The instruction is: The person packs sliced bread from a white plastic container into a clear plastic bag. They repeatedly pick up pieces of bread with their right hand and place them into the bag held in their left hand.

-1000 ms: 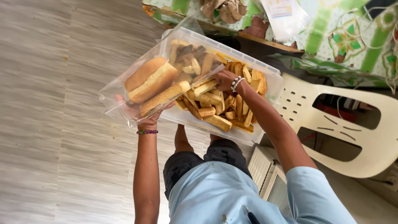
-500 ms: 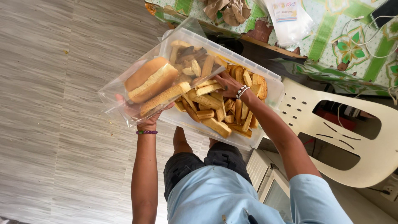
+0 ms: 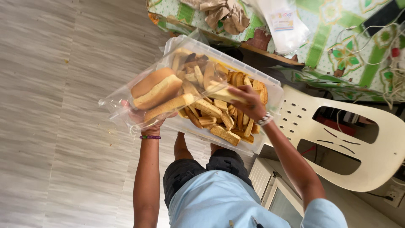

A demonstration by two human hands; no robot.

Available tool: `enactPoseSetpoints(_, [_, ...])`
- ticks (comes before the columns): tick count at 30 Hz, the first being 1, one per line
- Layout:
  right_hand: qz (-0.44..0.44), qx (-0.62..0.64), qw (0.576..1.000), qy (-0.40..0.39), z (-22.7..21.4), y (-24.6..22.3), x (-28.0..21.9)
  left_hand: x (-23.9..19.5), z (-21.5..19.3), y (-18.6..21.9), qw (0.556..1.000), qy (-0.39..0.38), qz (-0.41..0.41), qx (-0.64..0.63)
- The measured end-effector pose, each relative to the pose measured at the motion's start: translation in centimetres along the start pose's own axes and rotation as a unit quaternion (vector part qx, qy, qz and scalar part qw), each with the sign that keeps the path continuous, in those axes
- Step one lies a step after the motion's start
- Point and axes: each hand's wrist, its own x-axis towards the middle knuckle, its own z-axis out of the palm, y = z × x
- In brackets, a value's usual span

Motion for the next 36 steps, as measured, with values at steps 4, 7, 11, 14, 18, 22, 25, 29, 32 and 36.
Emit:
enactPoseSetpoints(4, [-0.096, -0.117, 0.979, 0.134, -10.8, -7.6, 0.8, -0.4, -0.5, 1.3, 0.988, -0.064, -0.04, 0.133])
enactPoseSetpoints(7, [-0.171, -0.236, 0.945, 0.145, -16.8, -14.6, 0.5, -0.6, -1.3, 2.3, 0.987, -0.06, -0.047, 0.141])
enactPoseSetpoints(11, [-0.227, -0.248, 0.93, 0.146, -18.0, -18.3, 0.7, 0.1, -2.0, 2.6, 0.976, 0.006, 0.035, 0.213])
enactPoseSetpoints(14, [-0.155, -0.134, 0.97, 0.13, -15.5, -15.7, 1.1, -0.4, -1.6, 2.7, 0.963, -0.005, 0.033, 0.268])
enactPoseSetpoints(18, [0.157, 0.214, 0.961, 0.073, -8.1, -7.9, 0.6, -1.4, -0.4, 2.9, 0.991, 0.003, -0.023, 0.131])
enactPoseSetpoints(22, [0.375, 0.346, 0.859, 0.047, 2.4, 0.8, -0.8, -2.3, 0.6, 4.1, 0.971, -0.055, -0.055, 0.227])
enactPoseSetpoints(25, [0.369, 0.315, 0.873, 0.039, 7.5, 5.6, -1.2, -2.1, 0.7, 4.9, 0.982, -0.01, -0.023, 0.189])
enactPoseSetpoints(29, [0.261, 0.051, 0.964, 0.018, 8.8, 7.6, -0.5, -1.9, 0.5, 5.9, 0.995, 0.01, 0.049, 0.086])
enactPoseSetpoints(32, [0.301, -0.152, 0.939, -0.065, 8.6, 6.8, 1.3, -2.0, 0.5, 6.5, 0.993, -0.021, -0.001, 0.117])
enactPoseSetpoints(36, [0.366, -0.084, 0.927, -0.014, 9.6, 5.4, 3.3, -2.0, 0.6, 7.0, 0.954, -0.079, -0.058, 0.282])
